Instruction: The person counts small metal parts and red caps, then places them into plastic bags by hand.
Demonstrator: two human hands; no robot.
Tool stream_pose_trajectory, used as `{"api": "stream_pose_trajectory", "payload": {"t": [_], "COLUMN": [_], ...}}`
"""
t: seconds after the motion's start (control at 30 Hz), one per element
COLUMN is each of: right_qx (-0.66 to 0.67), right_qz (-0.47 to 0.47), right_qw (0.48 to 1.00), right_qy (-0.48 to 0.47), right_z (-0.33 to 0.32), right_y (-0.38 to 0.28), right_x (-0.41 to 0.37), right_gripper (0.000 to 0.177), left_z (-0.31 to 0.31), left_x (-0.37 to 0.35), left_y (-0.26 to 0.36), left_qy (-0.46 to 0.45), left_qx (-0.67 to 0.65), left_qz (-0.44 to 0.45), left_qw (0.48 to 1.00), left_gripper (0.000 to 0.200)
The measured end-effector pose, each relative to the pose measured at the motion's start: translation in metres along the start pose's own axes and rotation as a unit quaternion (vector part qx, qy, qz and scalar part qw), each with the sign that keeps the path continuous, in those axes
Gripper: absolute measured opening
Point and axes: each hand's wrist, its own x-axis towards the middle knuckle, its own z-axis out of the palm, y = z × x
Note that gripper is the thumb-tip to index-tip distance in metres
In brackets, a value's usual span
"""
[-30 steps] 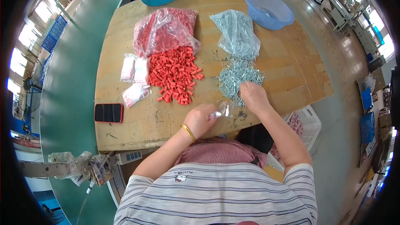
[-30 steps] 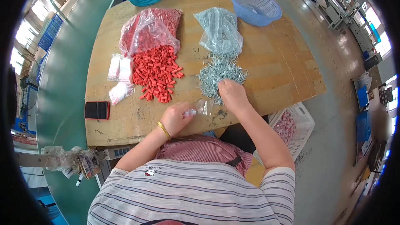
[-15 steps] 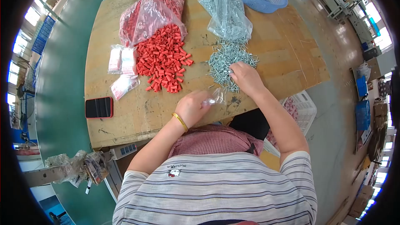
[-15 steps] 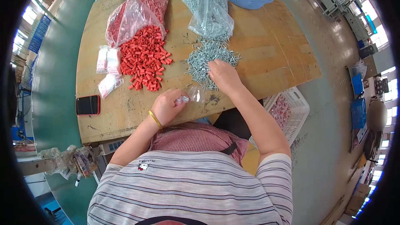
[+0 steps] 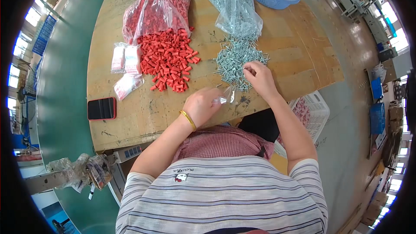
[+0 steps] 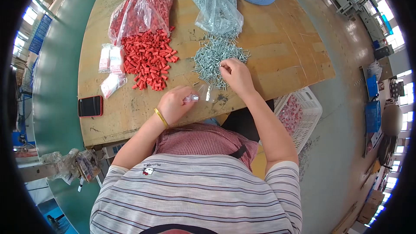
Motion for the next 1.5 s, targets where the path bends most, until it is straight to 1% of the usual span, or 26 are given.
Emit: {"api": "stream_pose_trajectory", "payload": {"t": [0.07,0.1,0.17,0.27,0.3,0.37,0.5,0.57,0.6,0.67,0.77,0.87,0.97,1.07,1.2,1.3,1.4,1.5], "right_qx": [0.0,0.075,0.221,0.38,0.38,0.38,0.273,0.208,0.177,0.115,0.081,0.076,0.052,0.015,0.003,-0.006,-0.009,-0.01], "right_qz": [-0.009,0.04,0.136,0.195,0.195,0.195,0.098,0.054,0.047,0.033,0.002,-0.018,-0.074,-0.108,-0.129,-0.138,-0.13,-0.139], "right_qw": [1.0,0.996,0.965,0.901,0.901,0.9,0.954,0.973,0.98,0.99,0.993,0.994,0.994,0.991,0.99,0.988,0.989,0.988], "right_qy": [0.0,-0.007,-0.022,-0.076,-0.08,-0.088,-0.081,-0.08,-0.08,-0.081,-0.08,-0.074,-0.065,-0.075,-0.064,-0.063,-0.07,-0.07], "right_z": [0.0,0.001,0.004,-0.005,-0.007,-0.007,0.001,0.0,-0.002,-0.011,-0.017,-0.02,-0.023,-0.025,-0.026,-0.026,-0.027,-0.025], "right_y": [0.002,0.001,-0.002,-0.019,-0.028,-0.043,-0.045,-0.044,-0.047,-0.058,-0.066,-0.069,-0.069,-0.066,-0.065,-0.065,-0.066,-0.065], "right_x": [0.0,0.0,-0.003,-0.005,-0.006,-0.009,-0.017,-0.019,-0.019,-0.02,-0.018,-0.019,-0.018,-0.016,-0.013,-0.012,-0.011,-0.008], "right_gripper": [0.014,0.015,0.017,0.019,0.017,0.017,0.018,0.017,0.017,0.017,0.015,0.012,0.011,0.011,0.011,0.01,0.01,0.011], "left_z": [-0.002,-0.004,-0.006,-0.01,-0.012,-0.015,-0.02,-0.025,-0.027,-0.03,-0.031,-0.032,-0.032,-0.033,-0.032,-0.032,-0.03,-0.035], "left_x": [0.003,0.004,0.008,0.015,0.018,0.023,0.034,0.037,0.038,0.039,0.04,0.042,0.043,0.045,0.047,0.047,0.049,0.05], "left_y": [0.003,0.004,0.004,0.006,0.007,0.009,0.012,0.016,0.018,0.02,0.02,0.02,0.017,0.018,0.019,0.019,0.011,0.013], "left_qy": [-0.007,-0.011,-0.025,-0.039,-0.041,-0.048,-0.041,-0.023,-0.014,-0.015,-0.025,-0.033,-0.025,-0.026,-0.031,-0.048,-0.045,-0.066], "left_qx": [0.012,0.018,0.03,0.058,0.069,0.101,0.153,0.161,0.165,0.155,0.147,0.143,0.137,0.133,0.124,0.107,0.062,0.058], "left_qz": [0.003,0.004,0.002,0.005,0.008,0.04,0.108,0.139,0.155,0.159,0.156,0.151,0.156,0.162,0.162,0.135,0.128,0.095], "left_qw": [1.0,1.0,0.999,0.998,0.997,0.993,0.981,0.977,0.974,0.975,0.976,0.978,0.978,0.978,0.978,0.984,0.989,0.992], "left_gripper": [0.014,0.015,0.015,0.016,0.016,0.018,0.023,0.026,0.027,0.028,0.028,0.027,0.027,0.026,0.023,0.02,0.019,0.019]}}
